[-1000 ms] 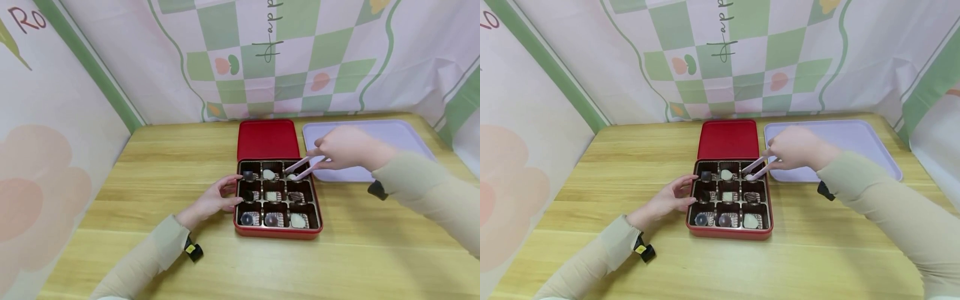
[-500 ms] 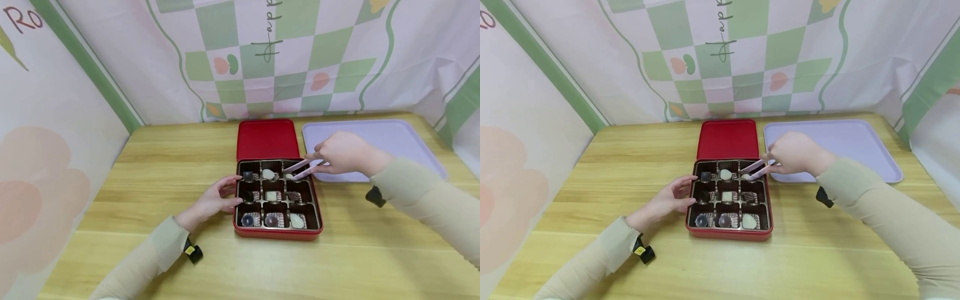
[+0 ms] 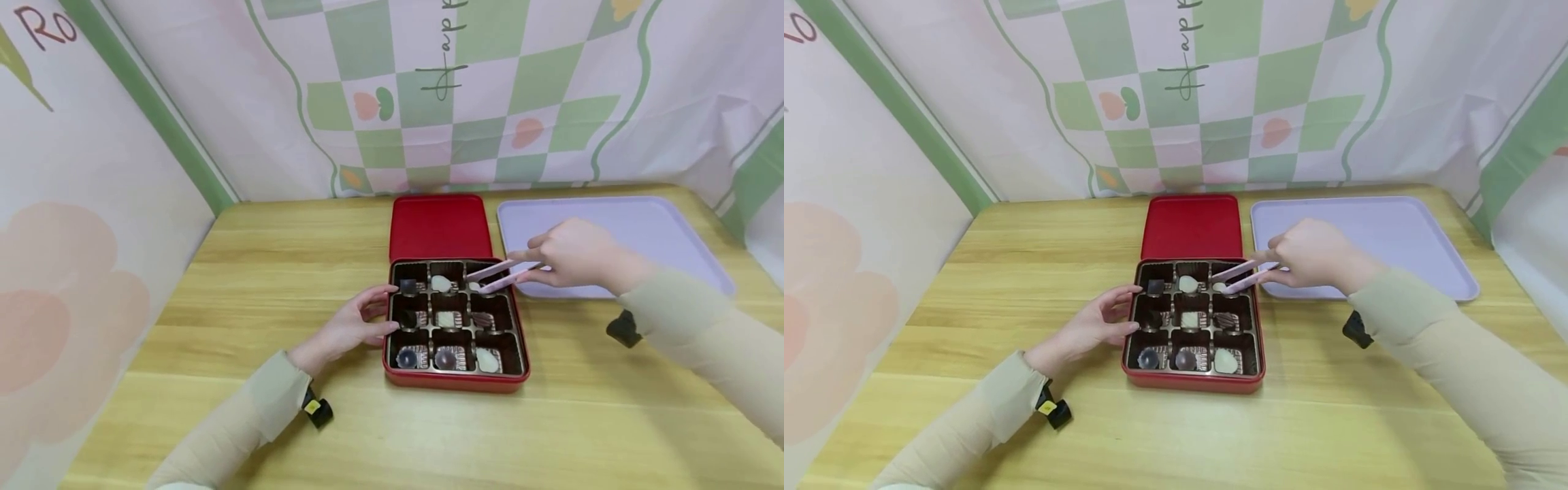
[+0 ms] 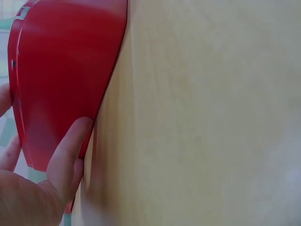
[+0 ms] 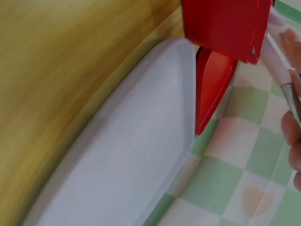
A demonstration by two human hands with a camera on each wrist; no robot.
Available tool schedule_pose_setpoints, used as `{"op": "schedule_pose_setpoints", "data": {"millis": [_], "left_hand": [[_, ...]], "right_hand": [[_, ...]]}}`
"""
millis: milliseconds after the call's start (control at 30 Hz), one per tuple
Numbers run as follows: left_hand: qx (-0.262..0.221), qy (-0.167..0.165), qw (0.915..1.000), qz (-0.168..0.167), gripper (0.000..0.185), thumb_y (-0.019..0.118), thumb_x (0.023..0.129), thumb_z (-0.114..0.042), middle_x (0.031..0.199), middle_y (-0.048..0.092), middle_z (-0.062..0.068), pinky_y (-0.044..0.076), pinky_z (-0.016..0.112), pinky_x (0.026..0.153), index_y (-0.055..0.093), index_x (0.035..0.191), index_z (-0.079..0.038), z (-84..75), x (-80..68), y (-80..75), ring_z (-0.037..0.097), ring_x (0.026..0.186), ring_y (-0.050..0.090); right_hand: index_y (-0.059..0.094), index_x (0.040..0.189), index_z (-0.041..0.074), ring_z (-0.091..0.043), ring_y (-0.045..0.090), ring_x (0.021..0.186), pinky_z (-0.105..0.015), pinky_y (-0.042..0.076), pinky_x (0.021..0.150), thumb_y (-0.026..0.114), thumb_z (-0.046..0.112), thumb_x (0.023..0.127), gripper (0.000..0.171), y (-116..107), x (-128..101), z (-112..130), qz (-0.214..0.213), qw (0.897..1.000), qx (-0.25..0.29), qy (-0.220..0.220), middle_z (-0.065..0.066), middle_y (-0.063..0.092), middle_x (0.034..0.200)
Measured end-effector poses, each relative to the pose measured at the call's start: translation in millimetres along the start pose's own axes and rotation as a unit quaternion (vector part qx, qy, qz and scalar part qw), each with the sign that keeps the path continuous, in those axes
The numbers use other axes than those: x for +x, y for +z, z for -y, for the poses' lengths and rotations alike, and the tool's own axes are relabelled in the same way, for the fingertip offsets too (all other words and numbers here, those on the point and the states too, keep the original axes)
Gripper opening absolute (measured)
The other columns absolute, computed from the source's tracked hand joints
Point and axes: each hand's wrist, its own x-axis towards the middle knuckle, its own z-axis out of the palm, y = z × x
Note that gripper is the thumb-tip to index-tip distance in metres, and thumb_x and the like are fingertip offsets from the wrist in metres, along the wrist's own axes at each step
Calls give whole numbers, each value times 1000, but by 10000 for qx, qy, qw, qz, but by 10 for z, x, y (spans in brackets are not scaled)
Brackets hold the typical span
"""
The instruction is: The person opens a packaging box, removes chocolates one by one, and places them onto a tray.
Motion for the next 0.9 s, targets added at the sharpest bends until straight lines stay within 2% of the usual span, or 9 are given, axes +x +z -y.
{"op": "schedule_pose_setpoints", "data": {"millis": [100, 200, 267, 333, 400, 500, 700, 900], "left_hand": [[2, -10, 10000, -48, 63, 66, 84, 2, 143, 38, 17, 60, 37, 72, 43, 140, -15, -7, 1, -5, 34, 130, 40], [-6, -38, 10000, -86, 64, 66, 84, 3, 143, 38, 17, 60, 38, 72, 43, 140, -15, -13, -3, -11, 34, 130, 40], [-23, -89, 9999, -89, 64, 66, 84, 3, 144, 37, 16, 60, 37, 73, 43, 140, -17, -17, -4, -14, 33, 130, 39], [-18, -98, 9999, -81, 64, 66, 84, 3, 144, 36, 16, 60, 37, 74, 43, 141, -16, -18, -6, -17, 34, 131, 39], [-17, -102, 9999, -76, 64, 66, 84, 3, 145, 36, 16, 60, 37, 74, 43, 141, -16, -20, -7, -18, 34, 131, 38], [-28, -118, 9999, -71, 64, 66, 84, 4, 145, 36, 16, 60, 37, 74, 43, 141, -16, -25, -12, -15, 34, 131, 38], [17, -114, 9999, -15, 64, 66, 84, 2, 145, 35, 16, 60, 37, 75, 43, 141, -17, -37, -12, 1, 34, 132, 38], [46, -88, 9999, -13, 63, 66, 84, 2, 144, 36, 16, 60, 36, 75, 43, 140, -16, -21, -1, 11, 34, 131, 38]], "right_hand": [[77, 91, 17, -8, 40, 39, -27, 33, 34, 33, 63, 94, 63, 47, -82, -46, -390, 9992, 52, 73, 9, 55, 60], [77, 92, 18, -10, 43, 40, -27, 34, 34, 28, 64, 94, 68, 44, -118, -62, -429, 9989, 95, 160, 9, 56, 60], [76, 94, 18, -9, 43, 40, -28, 36, 35, 34, 65, 93, 64, -2, -107, -65, -203, 9995, 108, 216, 8, 56, 62], [76, 96, 18, -7, 41, 42, -27, 37, 36, 48, 63, 89, 53, -81, -62, -65, 125, 9996, 103, 246, 8, 55, 62], [76, 97, 19, -6, 38, 43, -28, 37, 37, 62, 57, 82, 43, -163, 9, -67, 473, 9986, 42, 242, 8, 52, 62], [76, 94, 21, -6, 38, 44, -29, 38, 38, 74, 48, 74, 34, -259, 130, -61, 806, 9966, -88, 175, 9, 49, 60], [74, 85, 24, -9, 45, 47, -31, 43, 43, 74, 46, 75, 24, -301, 319, -9, 1284, 9917, 1, 80, 10, 53, 61], [74, 85, 28, -8, 43, 46, -33, 44, 43, 74, 46, 74, 21, -262, 408, 20, 1635, 9865, -47, 103, 10, 53, 59]]}}
